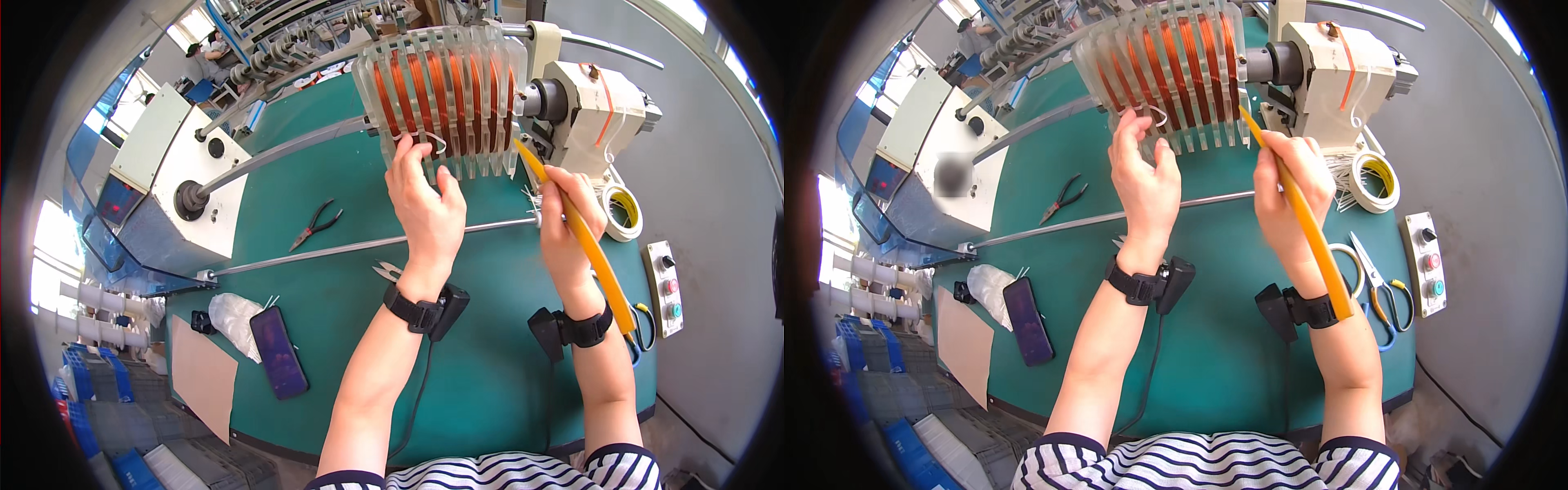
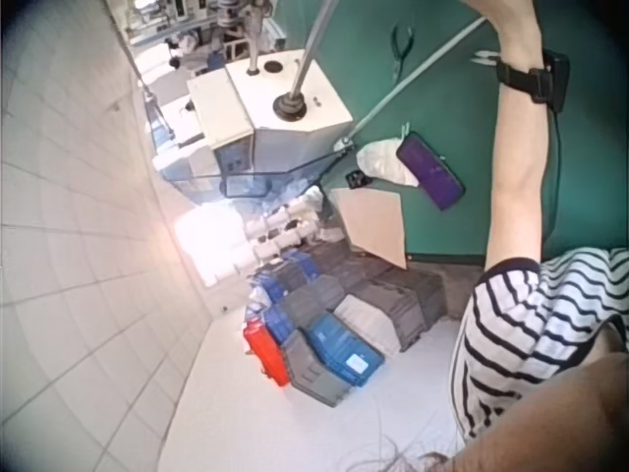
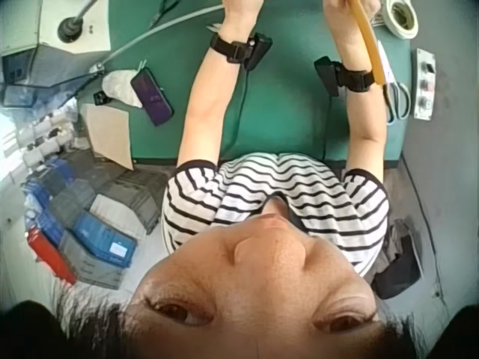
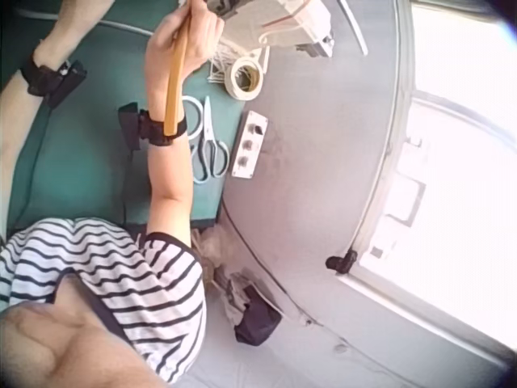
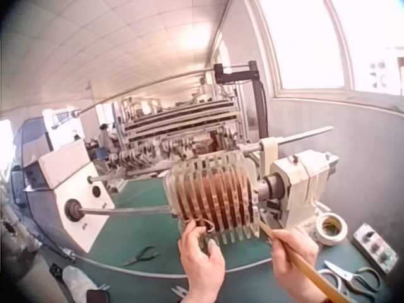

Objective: Threading copper wire through machine guides and organizing wound coils at a workstation.

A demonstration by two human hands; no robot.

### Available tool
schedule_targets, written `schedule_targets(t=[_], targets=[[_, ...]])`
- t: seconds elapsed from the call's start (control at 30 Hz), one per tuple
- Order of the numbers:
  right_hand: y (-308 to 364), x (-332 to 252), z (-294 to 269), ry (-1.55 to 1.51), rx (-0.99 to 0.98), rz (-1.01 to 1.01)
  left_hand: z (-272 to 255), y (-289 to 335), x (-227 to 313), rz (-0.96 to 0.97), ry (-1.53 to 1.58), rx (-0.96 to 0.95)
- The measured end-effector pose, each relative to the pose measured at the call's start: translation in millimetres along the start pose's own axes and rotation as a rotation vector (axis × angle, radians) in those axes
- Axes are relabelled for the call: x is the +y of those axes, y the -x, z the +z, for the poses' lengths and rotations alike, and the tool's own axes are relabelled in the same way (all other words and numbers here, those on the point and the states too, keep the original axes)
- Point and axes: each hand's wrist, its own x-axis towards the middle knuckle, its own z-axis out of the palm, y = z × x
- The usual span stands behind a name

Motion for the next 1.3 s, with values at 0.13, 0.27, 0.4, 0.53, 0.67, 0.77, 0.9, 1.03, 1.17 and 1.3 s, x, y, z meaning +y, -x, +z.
schedule_targets(t=[0.13,0.27,0.4,0.53,0.67,0.77,0.9,1.03,1.17,1.3], targets=[[1,9,-9,0.041,-0.009,0.038,2,1,1,0.057,0.052,-0.023],[-3,18,-11,0.015,-0.006,0.055,4,-5,7,0.049,0.034,-0.073],[-5,34,-5,0.039,-0.131,-0.024,-2,-8,15,0.006,0.093,-0.040],[-5,47,6,0.113,-0.202,-0.145,10,-12,29,0.287,-0.029,0.008],[-11,41,13,0.227,-0.067,-0.273,48,-27,33,0.528,-0.275,-0.173],[-12,39,7,0.246,-0.005,-0.308,69,-40,37,0.617,-0.420,-0.165],[-10,24,-8,0.209,0.057,-0.264,67,-32,35,0.577,-0.222,-0.073],[-11,12,-6,0.089,0.066,-0.190,46,-9,28,0.175,0.143,0.036],[-11,4,9,0.021,0.034,-0.141,32,-20,8,-0.007,-0.015,0.096],[-11,6,17,0.016,0.035,-0.131,31,-25,13,-0.054,-0.100,0.057]])
